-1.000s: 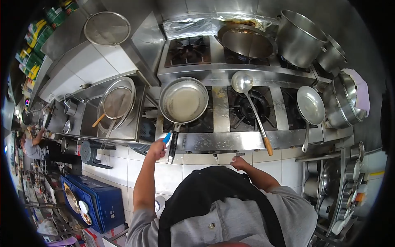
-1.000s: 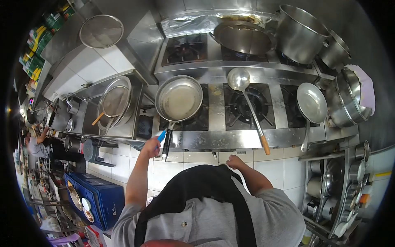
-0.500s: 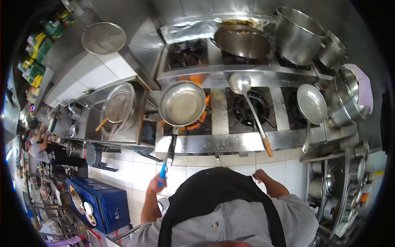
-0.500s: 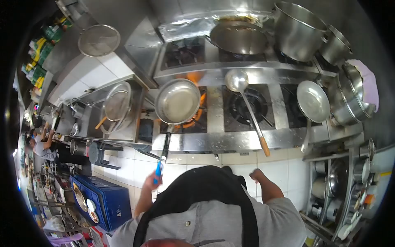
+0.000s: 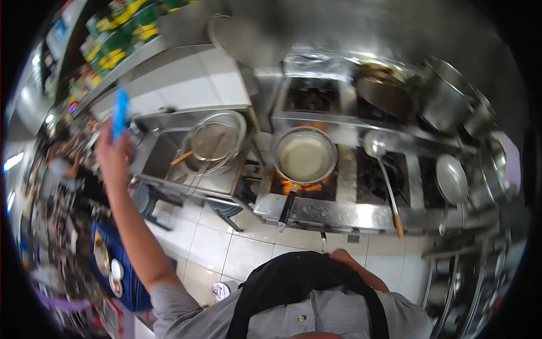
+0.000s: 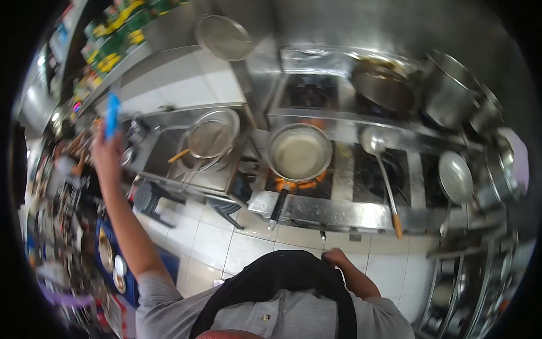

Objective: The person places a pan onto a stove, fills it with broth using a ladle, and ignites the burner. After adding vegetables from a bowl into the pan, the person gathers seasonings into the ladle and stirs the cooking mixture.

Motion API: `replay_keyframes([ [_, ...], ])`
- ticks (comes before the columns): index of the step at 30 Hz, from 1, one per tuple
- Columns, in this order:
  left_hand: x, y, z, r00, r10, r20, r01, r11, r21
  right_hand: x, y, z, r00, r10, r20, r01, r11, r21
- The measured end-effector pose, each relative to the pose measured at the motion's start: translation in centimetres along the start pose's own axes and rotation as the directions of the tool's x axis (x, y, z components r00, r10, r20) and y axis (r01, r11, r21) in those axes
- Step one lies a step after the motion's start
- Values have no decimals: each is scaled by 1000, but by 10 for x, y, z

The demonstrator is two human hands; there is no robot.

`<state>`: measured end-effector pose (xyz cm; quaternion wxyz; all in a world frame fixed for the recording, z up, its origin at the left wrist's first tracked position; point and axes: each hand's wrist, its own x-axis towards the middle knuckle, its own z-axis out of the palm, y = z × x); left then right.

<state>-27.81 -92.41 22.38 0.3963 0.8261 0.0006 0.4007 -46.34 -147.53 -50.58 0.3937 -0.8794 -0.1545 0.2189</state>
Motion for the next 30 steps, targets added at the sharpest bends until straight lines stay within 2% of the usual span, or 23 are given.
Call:
replay_keyframes([
  [1,39,13,3,989,139,-44,-124,960,250,4,-27,-5,970,-239,-40,198,875,-443],
  [2,73,20,17,975,219,-40,-193,919,345,2,-68,-18,990,41,-132,-55,993,-106],
  [5,154,29,60,965,236,118,-263,849,458,-24,-132,-16,909,387,-156,-335,900,279],
  [6,175,29,77,961,222,163,-273,844,461,-46,-150,-11,872,404,-275,-320,898,303],
  [8,200,36,105,964,178,200,-253,850,463,-94,-167,-9,792,565,-231,-452,797,400],
  [10,202,54,118,978,113,174,-181,876,448,-140,-153,10,586,784,-204,-662,609,437],
  [11,200,57,117,982,102,161,-162,889,428,-164,-143,15,515,830,-216,-733,556,392],
  [14,203,23,122,865,494,-83,-473,860,190,-242,-144,25,174,982,71,-750,85,655],
  [15,176,45,126,835,517,-186,-458,842,284,-267,-153,23,214,976,26,-817,165,552],
  [16,135,69,125,792,536,-292,-419,825,379,-282,-155,17,189,980,52,-863,141,486],
  [18,85,85,118,787,562,-256,-475,816,331,-299,-140,16,168,980,105,-885,103,454],
  [19,64,81,111,782,584,-219,-517,803,295,-301,-129,11,191,975,113,-890,123,440],
  [20,64,58,119,709,680,-187,-583,714,387,-300,-114,1,183,968,172,-868,77,491],
  [21,52,28,123,758,641,-121,-586,751,305,-298,-100,-10,180,956,232,-847,31,530],
  [22,20,28,129,801,596,-54,-571,789,225,-294,-89,-20,207,951,229,-862,66,503],
  [23,-64,81,143,890,452,-61,-426,872,241,-291,-79,-38,258,963,-81,-812,262,522],
  [24,-114,85,154,873,483,72,-473,799,371,-287,-69,-58,295,877,-380,-747,460,481],
  [25,-162,94,176,894,434,110,-439,899,19,-282,-75,-87,307,795,-523,-685,567,459],
  [26,-219,105,194,904,357,237,-345,934,-92,-277,-101,-136,315,690,-652,-612,673,416],
  [27,-281,143,207,864,222,451,-161,972,-172,-273,-118,-179,363,618,-698,-580,736,350],
  [28,-328,123,224,758,72,648,90,973,-213,-266,-126,-214,417,541,-730,-538,795,282],
  [29,-385,104,238,630,-21,777,201,970,-137,-254,-122,-240,494,505,-708,-512,827,233],
  [30,-440,90,247,390,-57,919,498,852,-159,-240,-117,-267,536,458,-709,-497,850,173],
])
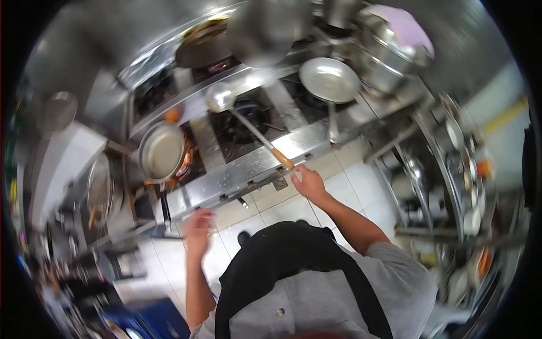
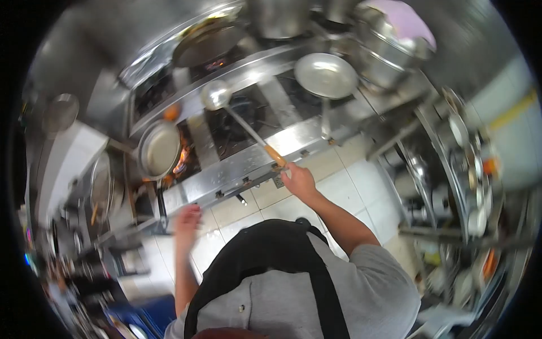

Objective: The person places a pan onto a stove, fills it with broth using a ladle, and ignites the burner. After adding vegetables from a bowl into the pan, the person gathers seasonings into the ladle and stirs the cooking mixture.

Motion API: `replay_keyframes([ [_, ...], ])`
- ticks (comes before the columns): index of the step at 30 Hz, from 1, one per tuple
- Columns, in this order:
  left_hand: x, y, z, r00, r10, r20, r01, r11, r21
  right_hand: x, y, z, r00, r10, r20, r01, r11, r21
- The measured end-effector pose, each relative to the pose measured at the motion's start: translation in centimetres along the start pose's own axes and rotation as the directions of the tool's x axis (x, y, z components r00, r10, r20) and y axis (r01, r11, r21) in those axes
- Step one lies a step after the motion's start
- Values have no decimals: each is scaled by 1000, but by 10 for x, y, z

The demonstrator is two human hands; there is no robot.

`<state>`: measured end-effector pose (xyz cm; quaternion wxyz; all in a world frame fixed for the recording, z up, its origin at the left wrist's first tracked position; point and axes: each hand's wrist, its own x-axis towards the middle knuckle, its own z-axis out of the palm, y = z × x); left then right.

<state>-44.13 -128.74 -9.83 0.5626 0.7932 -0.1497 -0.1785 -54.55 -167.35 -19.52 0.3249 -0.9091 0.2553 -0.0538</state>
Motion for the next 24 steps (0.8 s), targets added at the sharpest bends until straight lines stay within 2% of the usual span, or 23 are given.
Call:
replay_keyframes([
  [1,-19,3,40,986,-112,127,84,975,207,25,-6,-3,998,-62,20,62,998,-22],
  [2,-38,0,64,930,-267,253,155,908,389,47,-9,-2,989,-124,80,126,992,-24],
  [3,-56,-22,81,880,-344,328,163,866,472,69,-10,6,989,-140,53,143,988,-62],
  [4,-77,-19,94,854,-409,321,236,855,461,85,-12,18,987,-162,24,163,982,-96],
  [6,-118,-37,108,879,-422,221,316,864,392,122,-2,52,990,-100,103,111,988,-111],
  [8,-153,-49,114,877,-481,4,456,834,309,151,9,72,913,-290,287,352,915,-196],
  [9,-170,-51,114,865,-493,-88,492,803,338,148,-4,58,903,-192,385,247,964,-99],
  [10,-190,-63,119,887,-414,-202,460,819,342,156,0,71,943,-132,307,159,985,-64],
  [11,-206,-64,120,869,-430,-245,489,822,292,152,-22,52,889,-129,440,223,960,-168],
  [12,-218,-58,123,848,-431,-309,510,822,252,186,22,90,920,-192,342,191,981,39],
  [13,-232,-59,128,822,-436,-367,529,822,210,210,35,97,874,-119,471,29,980,195],
  [14,-244,-56,131,801,-436,-411,533,831,158,221,39,101,794,-27,608,-179,944,276],
  [15,-257,-62,137,770,-424,-476,522,848,89,223,32,89,677,46,735,-475,790,388],
  [16,-272,-59,137,709,-480,-517,543,839,-34,231,31,84,540,-60,840,-576,701,421],
  [17,-284,-62,140,665,-495,-560,566,823,-54,237,20,78,422,-6,906,-675,666,319],
  [18,-297,-65,144,618,-508,-600,578,811,-92,233,7,70,419,-19,908,-583,761,285],
  [19,-311,-66,149,580,-535,-615,599,791,-123,228,0,70,447,-82,891,-587,725,361],
  [20,-326,-67,154,549,-561,-619,617,772,-152,223,-6,72,545,-82,834,-537,730,422],
  [22,-355,-70,170,480,-588,-651,606,759,-240,213,-19,73,565,-26,825,-480,803,354],
  [24,-380,-60,180,427,-609,-668,612,739,-283,221,-17,84,565,-26,824,-469,812,347],
])
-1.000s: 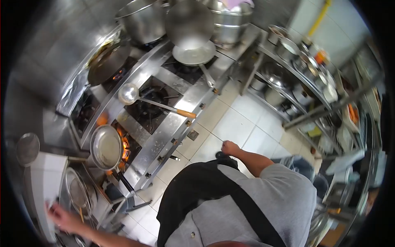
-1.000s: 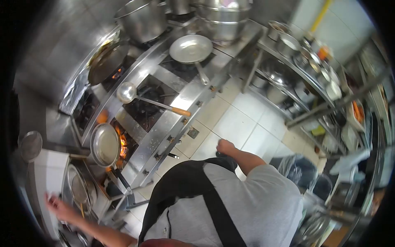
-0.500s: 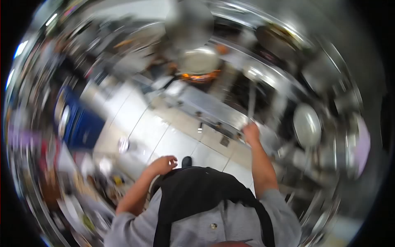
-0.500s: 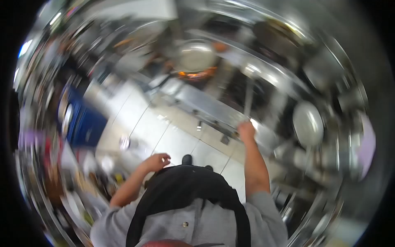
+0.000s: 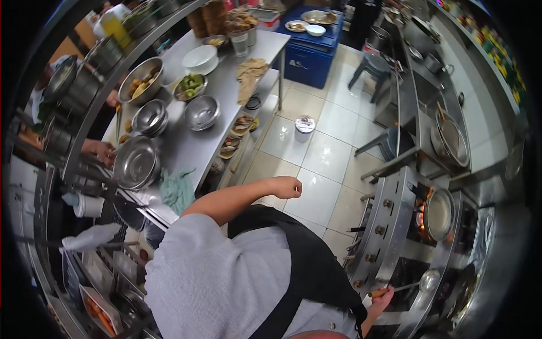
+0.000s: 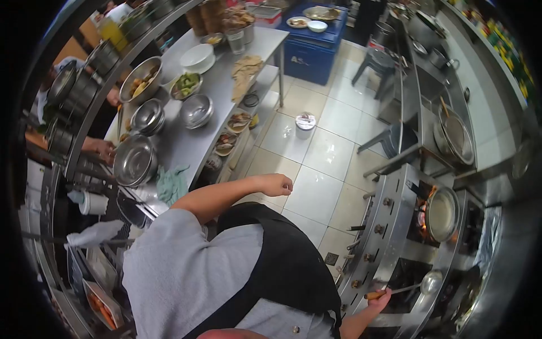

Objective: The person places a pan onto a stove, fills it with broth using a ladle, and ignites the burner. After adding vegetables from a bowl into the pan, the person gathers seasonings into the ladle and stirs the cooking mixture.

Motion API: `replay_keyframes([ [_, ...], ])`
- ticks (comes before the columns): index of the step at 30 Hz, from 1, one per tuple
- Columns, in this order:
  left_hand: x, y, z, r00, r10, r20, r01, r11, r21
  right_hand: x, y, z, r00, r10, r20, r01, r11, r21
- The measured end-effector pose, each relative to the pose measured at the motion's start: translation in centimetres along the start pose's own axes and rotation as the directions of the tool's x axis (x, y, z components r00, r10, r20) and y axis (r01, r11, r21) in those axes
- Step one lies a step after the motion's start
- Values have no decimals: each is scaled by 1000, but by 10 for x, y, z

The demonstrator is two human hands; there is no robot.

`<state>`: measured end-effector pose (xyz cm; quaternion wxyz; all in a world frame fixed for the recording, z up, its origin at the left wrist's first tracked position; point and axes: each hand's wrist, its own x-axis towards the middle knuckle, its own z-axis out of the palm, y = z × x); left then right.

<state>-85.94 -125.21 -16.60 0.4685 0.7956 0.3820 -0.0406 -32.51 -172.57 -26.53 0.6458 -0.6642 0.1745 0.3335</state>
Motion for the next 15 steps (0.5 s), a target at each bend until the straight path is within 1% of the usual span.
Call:
replay_keyframes([
  [1,-11,-8,-6,1000,13,-18,-14,1000,-23,12,-2,2,1000,-2,-17,2,1000,5],
  [2,-16,-22,-10,999,4,-38,-5,999,-38,0,-5,14,1000,-8,1,8,1000,-15],
  [3,-18,-41,-16,992,29,-123,-35,998,-47,-13,-4,16,988,-151,18,151,987,-51],
  [4,-22,-57,-23,977,55,-206,-67,996,-53,-19,-8,21,974,-224,38,227,971,-73],
  [5,-34,-64,-35,939,33,-341,-75,991,-111,-25,-12,25,953,-297,58,301,949,-93],
  [7,-60,-77,-72,864,-57,-500,-26,987,-156,-12,-19,15,937,-142,319,200,967,-156],
  [8,-74,-86,-91,781,-110,-615,6,986,-168,-21,-25,29,933,-141,332,206,964,-169],
  [9,-88,-94,-113,682,-156,-715,37,983,-180,-29,-29,42,984,-122,126,138,983,-120],
  [10,-104,-98,-135,535,-229,-814,44,969,-243,-70,-26,76,992,-87,-87,83,995,-55],
  [11,-117,-115,-159,397,-281,-874,60,958,-280,-87,-14,87,918,-394,-57,391,919,-51],
  [12,-130,-131,-180,191,-264,-946,30,964,-263,-103,-3,98,751,-660,-21,660,751,-32],
  [14,-162,-158,-221,-23,-399,-917,66,914,-400,-66,-21,62,853,-478,208,502,861,-84],
  [15,-171,-176,-236,-110,-443,-890,180,872,-456,-81,-20,65,290,-708,644,953,275,-127],
])
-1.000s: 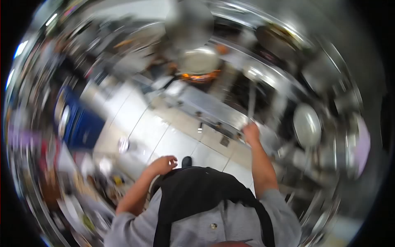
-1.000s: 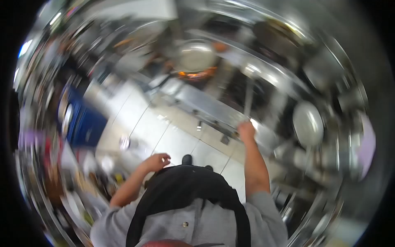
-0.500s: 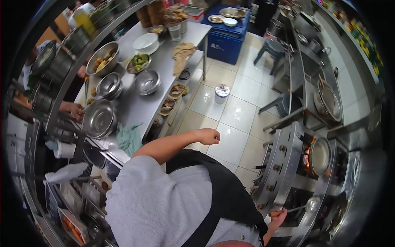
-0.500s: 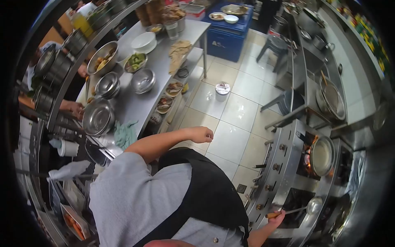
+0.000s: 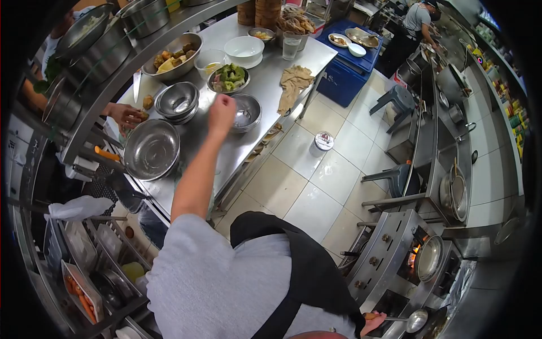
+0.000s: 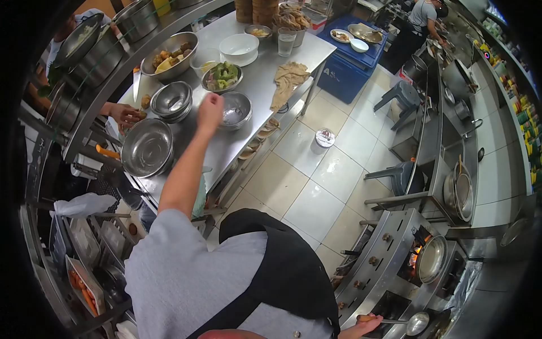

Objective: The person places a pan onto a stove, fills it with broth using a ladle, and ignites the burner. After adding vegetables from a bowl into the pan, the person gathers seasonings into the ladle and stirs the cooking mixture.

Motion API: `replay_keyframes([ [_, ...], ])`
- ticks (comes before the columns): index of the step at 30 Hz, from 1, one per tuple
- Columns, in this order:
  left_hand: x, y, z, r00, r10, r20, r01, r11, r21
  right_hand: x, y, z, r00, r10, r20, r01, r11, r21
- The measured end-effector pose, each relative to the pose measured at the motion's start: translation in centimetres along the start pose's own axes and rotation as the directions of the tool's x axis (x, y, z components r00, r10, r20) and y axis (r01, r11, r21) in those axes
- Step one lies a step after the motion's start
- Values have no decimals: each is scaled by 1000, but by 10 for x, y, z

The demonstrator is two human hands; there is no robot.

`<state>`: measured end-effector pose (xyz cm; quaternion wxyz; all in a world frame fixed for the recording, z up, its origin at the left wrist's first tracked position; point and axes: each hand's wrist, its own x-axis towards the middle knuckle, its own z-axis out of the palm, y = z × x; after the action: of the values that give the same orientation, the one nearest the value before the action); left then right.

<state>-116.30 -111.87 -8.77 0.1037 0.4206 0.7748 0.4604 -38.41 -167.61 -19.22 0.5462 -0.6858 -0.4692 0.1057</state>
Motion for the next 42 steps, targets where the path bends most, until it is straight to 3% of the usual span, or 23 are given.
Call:
replay_keyframes([
  [1,21,-11,-4,995,-54,-84,63,991,117,10,-11,5,1000,0,-6,0,1000,-4],
  [2,41,-28,-2,989,-95,-110,114,977,182,22,-34,19,810,505,-298,-447,861,243],
  [3,60,-49,5,982,-133,-137,164,955,246,25,-47,28,321,865,-386,-653,497,571],
  [4,81,-70,13,983,-129,-130,158,956,246,24,-36,24,329,834,-444,-584,549,598],
  [6,116,-102,32,889,-450,82,448,893,44,17,-35,20,370,816,-443,-569,576,586],
  [7,124,-107,39,893,-442,90,440,897,41,13,-34,22,416,798,-437,-554,603,574],
  [9,137,-112,50,791,-542,283,611,711,-347,10,-57,40,407,773,-487,-565,632,531],
  [10,141,-114,57,797,-537,278,598,633,-491,7,-66,45,388,797,-464,-597,600,532],
  [13,139,-86,50,799,-506,324,589,553,-589,-10,-64,57,382,789,-482,-570,611,549],
  [15,142,-82,55,801,-503,324,588,565,-579,-21,-73,69,456,794,-403,-596,608,524],
  [17,144,-77,57,804,-497,326,587,577,-568,-36,-59,70,442,812,-380,-644,583,496],
  [19,148,-70,60,824,-449,347,567,627,-534,-43,-62,85,519,723,-456,-551,690,469],
  [22,145,-36,61,899,-352,259,437,755,-489,-43,-50,82,390,809,-440,-639,582,504],
  [24,171,-55,80,910,-175,377,340,835,-432,-58,-34,71,346,848,-401,-651,525,549],
  [25,167,-52,90,930,-120,348,286,830,-479,-67,-27,64,449,830,-331,-616,555,559],
  [26,162,-36,88,891,-84,447,319,815,-483,-63,-40,83,403,772,-491,-574,632,521],
  [27,147,-15,96,885,-83,457,334,798,-501,-68,-44,79,503,750,-429,-557,661,502],
  [28,149,-12,110,855,-55,515,335,816,-471,-52,-62,85,381,817,-433,-597,575,559],
  [31,104,39,166,698,35,716,452,753,-478,-37,-82,94,311,830,-463,-447,558,699],
  [35,-37,107,246,342,201,918,664,640,-387,-30,-89,77,385,815,-434,-470,578,668],
  [37,-107,138,300,237,228,944,569,755,-325,-28,-88,74,393,820,-417,-465,568,679],
  [39,-231,232,285,85,179,980,588,785,-194,-25,-91,62,442,829,-341,-512,546,663],
  [42,-352,304,329,-73,295,953,549,809,-209,-19,-81,51,446,834,-327,-535,540,650],
])
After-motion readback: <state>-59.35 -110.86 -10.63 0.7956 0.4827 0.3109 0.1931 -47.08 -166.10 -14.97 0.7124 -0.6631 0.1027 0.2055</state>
